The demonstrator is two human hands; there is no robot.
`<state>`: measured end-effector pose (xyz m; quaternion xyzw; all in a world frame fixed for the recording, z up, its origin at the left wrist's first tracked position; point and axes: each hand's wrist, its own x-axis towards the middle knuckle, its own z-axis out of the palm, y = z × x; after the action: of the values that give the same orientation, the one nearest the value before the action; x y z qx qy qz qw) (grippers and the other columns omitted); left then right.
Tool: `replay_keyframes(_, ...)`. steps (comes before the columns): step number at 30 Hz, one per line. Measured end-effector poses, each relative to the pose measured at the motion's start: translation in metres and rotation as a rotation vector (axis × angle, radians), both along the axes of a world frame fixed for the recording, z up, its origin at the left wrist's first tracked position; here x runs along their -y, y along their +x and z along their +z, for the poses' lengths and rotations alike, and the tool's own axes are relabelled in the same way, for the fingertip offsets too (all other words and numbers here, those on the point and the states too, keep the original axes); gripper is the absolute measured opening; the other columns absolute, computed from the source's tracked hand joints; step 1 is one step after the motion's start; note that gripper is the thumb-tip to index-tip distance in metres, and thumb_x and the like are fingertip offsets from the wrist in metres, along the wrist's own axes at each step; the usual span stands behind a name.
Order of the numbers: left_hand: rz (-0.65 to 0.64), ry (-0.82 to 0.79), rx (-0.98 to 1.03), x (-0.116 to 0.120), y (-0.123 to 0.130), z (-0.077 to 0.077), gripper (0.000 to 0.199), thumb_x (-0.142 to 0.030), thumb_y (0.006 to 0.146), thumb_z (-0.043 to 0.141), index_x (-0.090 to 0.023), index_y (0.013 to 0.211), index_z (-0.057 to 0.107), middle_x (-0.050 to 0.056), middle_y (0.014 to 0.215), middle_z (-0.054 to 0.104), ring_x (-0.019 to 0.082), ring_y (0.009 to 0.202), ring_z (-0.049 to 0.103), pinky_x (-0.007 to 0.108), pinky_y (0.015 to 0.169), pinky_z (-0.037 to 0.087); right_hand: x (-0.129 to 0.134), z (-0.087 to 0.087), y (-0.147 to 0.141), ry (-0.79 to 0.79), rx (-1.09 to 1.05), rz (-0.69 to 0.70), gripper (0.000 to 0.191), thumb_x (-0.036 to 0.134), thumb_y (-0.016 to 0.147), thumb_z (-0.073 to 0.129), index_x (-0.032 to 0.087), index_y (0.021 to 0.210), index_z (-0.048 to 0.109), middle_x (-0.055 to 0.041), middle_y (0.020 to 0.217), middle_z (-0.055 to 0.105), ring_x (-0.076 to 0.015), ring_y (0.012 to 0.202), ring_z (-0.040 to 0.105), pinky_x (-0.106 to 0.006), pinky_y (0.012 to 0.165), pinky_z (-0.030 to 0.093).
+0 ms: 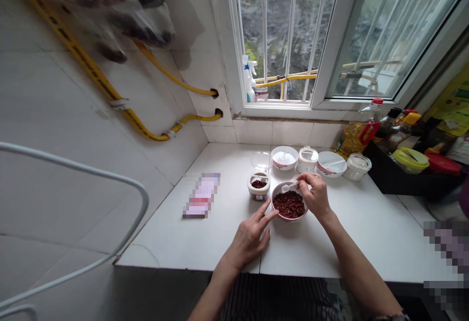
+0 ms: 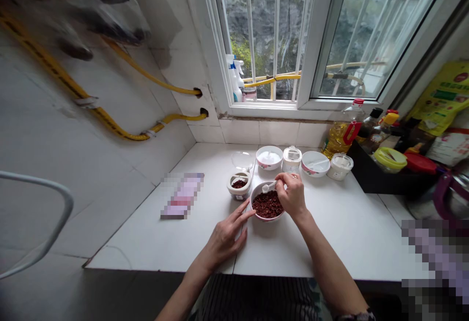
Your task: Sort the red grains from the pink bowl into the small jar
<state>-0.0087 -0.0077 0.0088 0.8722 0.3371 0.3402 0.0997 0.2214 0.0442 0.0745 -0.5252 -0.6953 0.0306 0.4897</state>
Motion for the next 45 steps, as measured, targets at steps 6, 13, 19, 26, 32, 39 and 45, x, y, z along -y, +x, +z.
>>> replay_keyframes(6, 0.002, 0.006, -0.008, 0.0, 0.0, 0.0, 0.068, -0.003, 0.085, 0.047, -0.028, 0.148, 0.038, 0.012, 0.159, 0.037, 0.026, 0.135, 0.052, 0.038, 0.101, 0.055, -0.005, -0.014, -0.007, -0.165, 0.074, 0.058, 0.021, 0.016, 0.083, 0.047, 0.024, 0.074, 0.064, -0.0025, 0.073, 0.073, -0.0217, 0.077, 0.065, -0.04, 0.095, 0.042)
replay_keyframes(13, 0.0, 0.003, 0.001, 0.001, 0.0, 0.001, 0.068, -0.003, 0.085, 0.048, -0.027, 0.148, 0.04, 0.012, 0.158, 0.038, 0.025, 0.136, 0.052, 0.037, 0.102, 0.054, -0.003, -0.004, -0.003, -0.258, -0.184, 0.054, 0.017, 0.023, 0.079, 0.048, 0.024, 0.073, 0.064, 0.0001, 0.056, 0.07, -0.0226, 0.068, 0.066, -0.038, 0.085, 0.047)
replay_keyframes(19, -0.001, 0.011, 0.001, 0.001, 0.0, 0.002, 0.068, -0.002, 0.085, 0.047, -0.027, 0.148, 0.039, 0.012, 0.159, 0.037, 0.025, 0.135, 0.052, 0.037, 0.1, 0.055, -0.002, -0.001, -0.004, -0.351, -0.389, 0.098, 0.015, 0.028, 0.075, 0.049, 0.023, 0.072, 0.063, 0.001, 0.054, 0.068, -0.0198, 0.056, 0.066, -0.031, 0.065, 0.05)
replay_keyframes(26, 0.004, 0.011, -0.006, 0.0, 0.0, 0.002, 0.07, -0.002, 0.084, 0.048, -0.027, 0.148, 0.038, 0.012, 0.16, 0.035, 0.026, 0.135, 0.052, 0.037, 0.1, 0.056, -0.006, -0.003, -0.003, -0.453, -0.583, 0.135, 0.014, 0.032, 0.072, 0.053, 0.022, 0.073, 0.063, 0.0, 0.054, 0.069, -0.0204, 0.057, 0.066, -0.033, 0.065, 0.053)
replay_keyframes(32, 0.0, 0.004, -0.01, 0.0, 0.0, 0.002, 0.071, -0.002, 0.084, 0.048, -0.028, 0.149, 0.038, 0.011, 0.16, 0.035, 0.025, 0.136, 0.052, 0.037, 0.102, 0.055, -0.005, 0.001, -0.022, -0.307, -0.614, 0.166, 0.019, 0.037, 0.085, 0.052, 0.021, 0.088, 0.062, -0.0046, 0.071, 0.075, -0.022, 0.071, 0.072, -0.036, 0.075, 0.055)
replay_keyframes(39, 0.006, -0.005, -0.005, 0.0, 0.001, 0.0, 0.072, -0.001, 0.083, 0.046, -0.027, 0.15, 0.037, 0.012, 0.16, 0.034, 0.025, 0.133, 0.054, 0.037, 0.099, 0.056, 0.002, 0.005, -0.044, 0.099, 0.102, 0.354, 0.022, 0.017, 0.09, 0.045, 0.023, 0.09, 0.067, -0.0065, 0.08, 0.073, -0.023, 0.08, 0.067, -0.043, 0.092, 0.049)
replay_keyframes(45, -0.003, -0.002, -0.003, 0.0, 0.001, 0.002, 0.071, -0.002, 0.084, 0.048, -0.028, 0.149, 0.037, 0.011, 0.16, 0.035, 0.025, 0.135, 0.053, 0.037, 0.102, 0.054, 0.005, 0.007, -0.011, 0.023, -0.086, 0.088, 0.02, 0.022, 0.091, 0.046, 0.023, 0.09, 0.066, -0.0039, 0.072, 0.072, -0.0244, 0.079, 0.065, -0.04, 0.083, 0.049)
